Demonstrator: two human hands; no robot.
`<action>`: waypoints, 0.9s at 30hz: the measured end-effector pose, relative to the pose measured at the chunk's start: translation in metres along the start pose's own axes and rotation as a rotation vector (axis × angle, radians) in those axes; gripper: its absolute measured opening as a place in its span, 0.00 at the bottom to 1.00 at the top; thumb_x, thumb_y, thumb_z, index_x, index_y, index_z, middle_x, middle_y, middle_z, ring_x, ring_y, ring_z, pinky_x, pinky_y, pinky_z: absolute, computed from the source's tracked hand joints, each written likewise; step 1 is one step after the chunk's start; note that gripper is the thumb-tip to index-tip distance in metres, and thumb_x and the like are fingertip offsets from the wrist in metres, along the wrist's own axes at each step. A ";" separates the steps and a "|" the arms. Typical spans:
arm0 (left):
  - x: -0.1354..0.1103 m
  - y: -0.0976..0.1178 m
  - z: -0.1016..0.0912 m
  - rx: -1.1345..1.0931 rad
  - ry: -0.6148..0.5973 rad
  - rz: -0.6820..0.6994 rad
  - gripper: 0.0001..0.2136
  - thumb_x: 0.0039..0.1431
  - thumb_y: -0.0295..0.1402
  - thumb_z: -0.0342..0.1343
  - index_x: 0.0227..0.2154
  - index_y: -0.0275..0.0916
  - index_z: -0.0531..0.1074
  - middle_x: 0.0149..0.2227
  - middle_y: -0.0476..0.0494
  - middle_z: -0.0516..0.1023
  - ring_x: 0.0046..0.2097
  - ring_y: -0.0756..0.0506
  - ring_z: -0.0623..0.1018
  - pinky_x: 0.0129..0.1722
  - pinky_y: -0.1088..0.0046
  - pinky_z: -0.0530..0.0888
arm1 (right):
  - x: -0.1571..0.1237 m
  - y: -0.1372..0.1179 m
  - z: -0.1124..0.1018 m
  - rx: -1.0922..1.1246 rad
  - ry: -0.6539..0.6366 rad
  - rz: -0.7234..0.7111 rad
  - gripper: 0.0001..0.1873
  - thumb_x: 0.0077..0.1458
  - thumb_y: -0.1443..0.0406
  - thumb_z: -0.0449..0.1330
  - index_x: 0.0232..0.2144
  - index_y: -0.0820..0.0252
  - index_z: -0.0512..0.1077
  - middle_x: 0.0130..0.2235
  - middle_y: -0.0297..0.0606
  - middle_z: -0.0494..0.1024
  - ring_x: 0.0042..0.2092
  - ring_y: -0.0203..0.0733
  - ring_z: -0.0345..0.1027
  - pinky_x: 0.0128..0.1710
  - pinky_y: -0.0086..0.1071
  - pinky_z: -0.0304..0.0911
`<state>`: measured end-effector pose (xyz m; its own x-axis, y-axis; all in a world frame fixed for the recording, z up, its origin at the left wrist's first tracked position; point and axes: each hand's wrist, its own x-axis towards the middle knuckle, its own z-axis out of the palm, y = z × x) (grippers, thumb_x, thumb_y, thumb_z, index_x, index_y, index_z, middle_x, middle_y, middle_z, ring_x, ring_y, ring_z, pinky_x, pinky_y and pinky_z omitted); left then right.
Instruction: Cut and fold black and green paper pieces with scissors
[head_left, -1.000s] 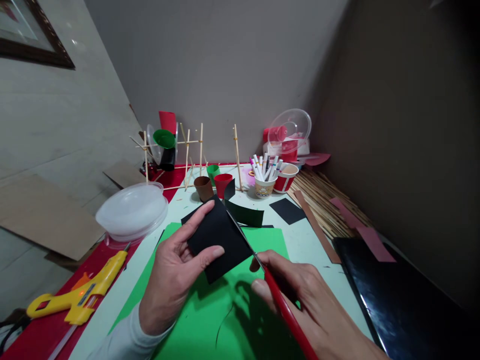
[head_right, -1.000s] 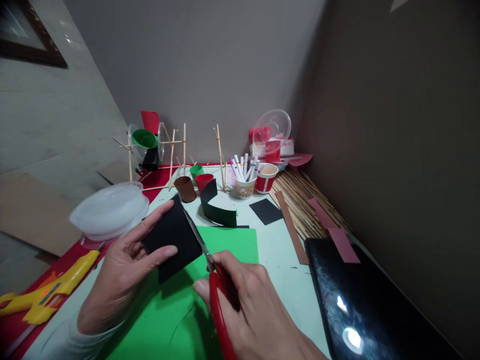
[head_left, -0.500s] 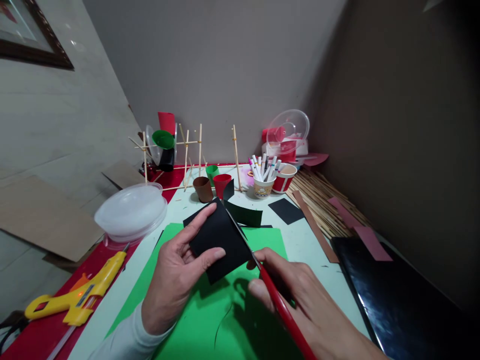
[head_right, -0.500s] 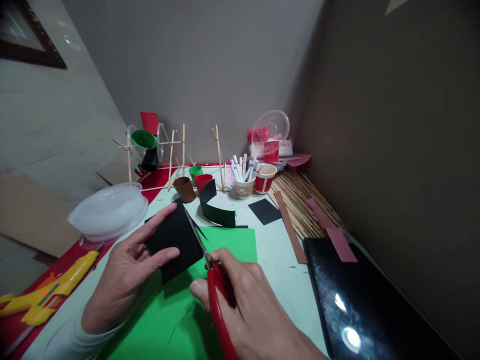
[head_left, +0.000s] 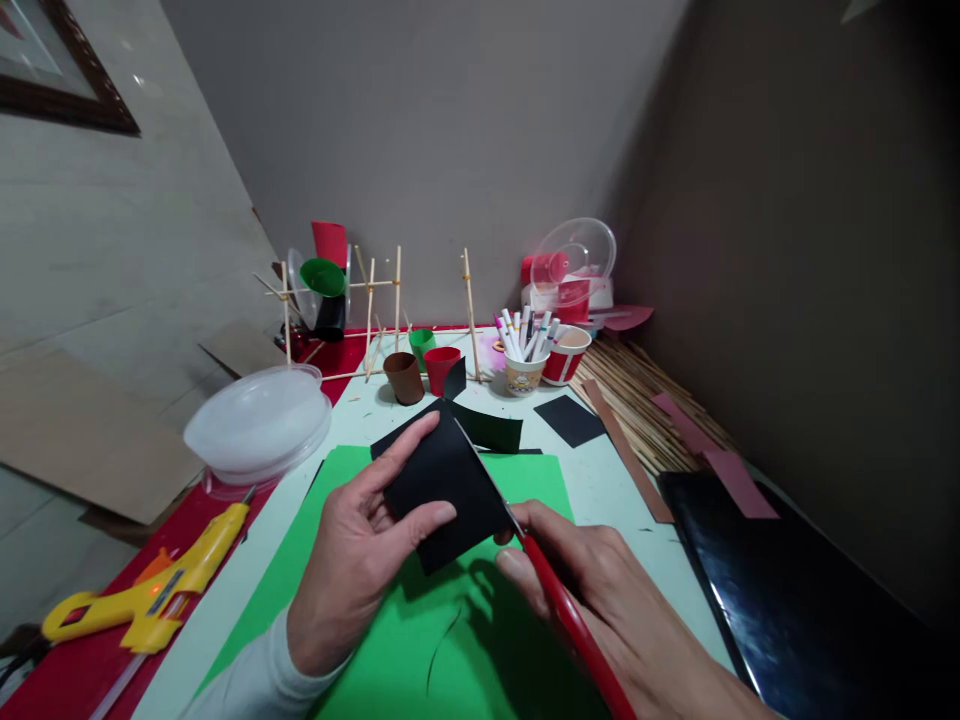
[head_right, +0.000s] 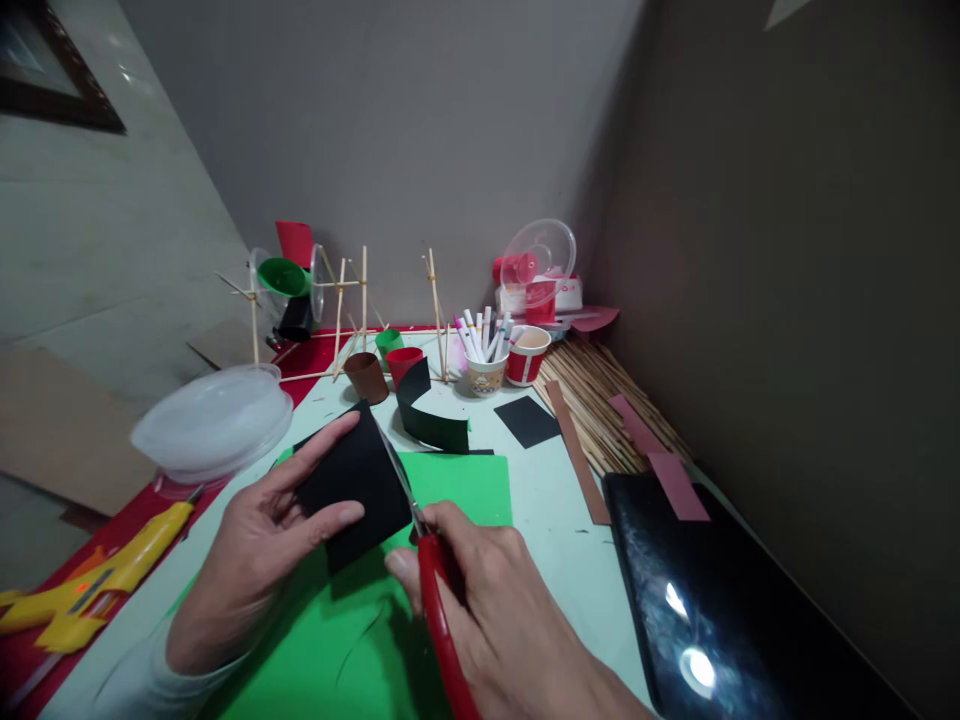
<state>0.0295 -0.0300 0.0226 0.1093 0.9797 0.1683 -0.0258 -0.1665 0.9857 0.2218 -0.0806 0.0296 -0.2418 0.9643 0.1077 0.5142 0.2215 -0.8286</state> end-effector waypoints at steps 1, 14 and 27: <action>0.000 0.000 0.000 0.013 0.004 0.001 0.31 0.49 0.33 0.70 0.58 0.49 0.72 0.56 0.50 0.78 0.52 0.43 0.80 0.46 0.78 0.77 | 0.000 0.001 0.000 0.000 0.001 -0.002 0.13 0.67 0.55 0.51 0.32 0.53 0.67 0.23 0.27 0.69 0.25 0.37 0.63 0.28 0.28 0.60; -0.002 -0.001 0.000 0.034 -0.037 -0.032 0.31 0.49 0.34 0.70 0.58 0.52 0.71 0.53 0.53 0.81 0.50 0.45 0.81 0.45 0.81 0.76 | 0.006 0.002 -0.001 0.085 -0.071 0.057 0.11 0.65 0.56 0.53 0.34 0.56 0.65 0.22 0.24 0.62 0.23 0.34 0.53 0.25 0.27 0.51; -0.002 0.005 0.005 -0.014 -0.049 -0.013 0.27 0.47 0.29 0.71 0.52 0.51 0.76 0.48 0.55 0.83 0.45 0.48 0.83 0.41 0.85 0.77 | 0.008 -0.002 -0.004 0.081 -0.064 0.074 0.10 0.63 0.57 0.54 0.36 0.56 0.66 0.24 0.26 0.66 0.25 0.35 0.56 0.28 0.28 0.54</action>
<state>0.0336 -0.0336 0.0273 0.1585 0.9749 0.1560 -0.0376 -0.1519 0.9877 0.2222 -0.0729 0.0340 -0.2588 0.9659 0.0119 0.4650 0.1354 -0.8749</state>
